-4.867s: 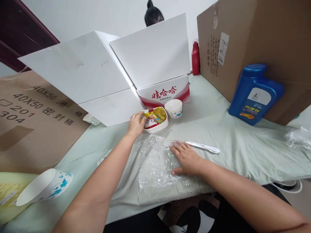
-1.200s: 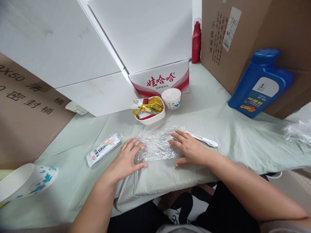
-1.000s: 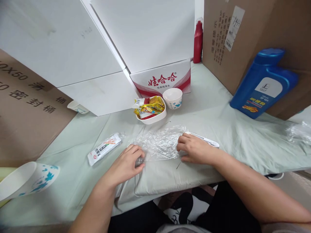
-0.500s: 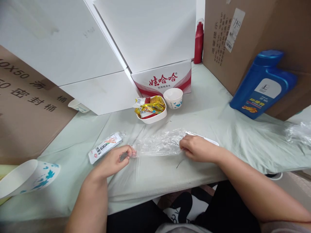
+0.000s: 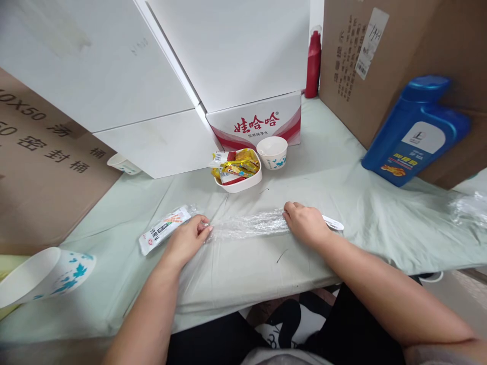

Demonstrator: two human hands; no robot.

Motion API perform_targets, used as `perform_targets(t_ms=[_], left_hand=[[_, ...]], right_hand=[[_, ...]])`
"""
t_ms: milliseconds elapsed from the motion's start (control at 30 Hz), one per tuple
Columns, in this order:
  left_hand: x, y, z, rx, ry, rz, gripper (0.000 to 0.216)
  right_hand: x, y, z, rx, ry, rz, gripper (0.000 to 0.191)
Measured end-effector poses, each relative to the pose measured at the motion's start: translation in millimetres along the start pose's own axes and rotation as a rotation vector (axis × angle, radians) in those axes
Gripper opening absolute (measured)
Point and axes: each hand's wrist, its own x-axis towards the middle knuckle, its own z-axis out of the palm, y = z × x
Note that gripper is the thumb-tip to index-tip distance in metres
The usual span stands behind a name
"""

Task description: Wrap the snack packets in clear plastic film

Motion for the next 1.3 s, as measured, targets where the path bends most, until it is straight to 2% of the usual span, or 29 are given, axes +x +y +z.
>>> perform_targets(t_ms=[100, 167, 233, 267, 300, 367, 433, 567, 700, 767, 867, 967, 1033, 1067, 1100, 1200, 1300], left_hand=[[-1.5, 4.5, 0.6, 0.052, 0.058, -0.090, 0.022], [-6.2, 7.2, 0.5, 0.062, 0.228, -0.114, 0.026], [-13.1, 11.5, 2.1, 0.045, 0.418, -0.037, 0.024], [-16.7, 14.4, 4.0, 0.019, 0.456, 0.050, 0.022], [-19.9, 17.8, 6.8, -0.014, 0.438, 0.153, 0.022], [-24.0, 25.0, 13.9, -0.049, 0.292, 0.344, 0.021], [-24.5, 30.8, 20.6, 0.015, 0.158, 0.442, 0.023], [-24.1, 36.6, 23.7, 0.203, 0.105, 0.446, 0.034], [-39.6, 48.6, 22.3, 0.192, 0.126, 0.477, 0.036], [-52.1, 59.4, 26.5, 0.127, 0.067, 0.565, 0.040], [-66.8, 74.4, 36.4, 0.033, -0.110, 0.771, 0.058], [-71.2, 81.5, 41.0, -0.042, -0.307, 0.964, 0.060], [-69.5, 82.2, 39.7, -0.113, -0.421, 1.051, 0.058], [-68.0, 81.9, 38.7, -0.156, -0.458, 1.071, 0.060], [-66.4, 81.3, 37.9, -0.202, -0.480, 1.077, 0.064], [-62.2, 78.4, 39.7, -0.353, -0.482, 1.043, 0.080], [-61.1, 74.4, 47.3, -0.500, -0.466, 1.005, 0.088]], right_hand=[[-2.9, -1.2, -1.2, -0.112, 0.055, 0.014, 0.025], [-5.0, 0.5, -2.9, -0.109, 0.160, -0.094, 0.024], [-6.3, 2.6, -2.7, -0.052, 0.251, -0.278, 0.024], [-6.4, 3.6, -1.6, -0.017, 0.273, -0.353, 0.024], [-6.1, 4.4, 0.1, 0.014, 0.279, -0.399, 0.024], [-4.5, 5.8, 4.1, 0.052, 0.253, -0.415, 0.026], [-2.4, 6.9, 6.8, 0.051, 0.198, -0.377, 0.029], [-2.8, 7.5, 2.6, 0.090, 0.097, -0.346, 0.027], [-14.4, 2.2, -15.3, 0.349, 0.037, -0.327, 0.037], [-23.6, -2.6, -28.1, 0.516, -0.024, -0.350, 0.043], [-37.5, -9.5, -48.1, 0.757, -0.226, -0.489, 0.047], [-45.5, -13.4, -60.9, 1.004, -0.617, -0.559, 0.028], [-44.7, -14.2, -61.7, 1.208, -0.854, -0.499, 0.020], [-42.2, -14.1, -59.5, 1.322, -0.908, -0.442, 0.026], [-38.5, -13.8, -55.9, 1.441, -0.904, -0.371, 0.034], [-23.3, -12.5, -39.6, 1.735, -0.707, -0.089, 0.045], [-10.2, -11.7, -24.8, 1.845, -0.534, 0.186, 0.035]])
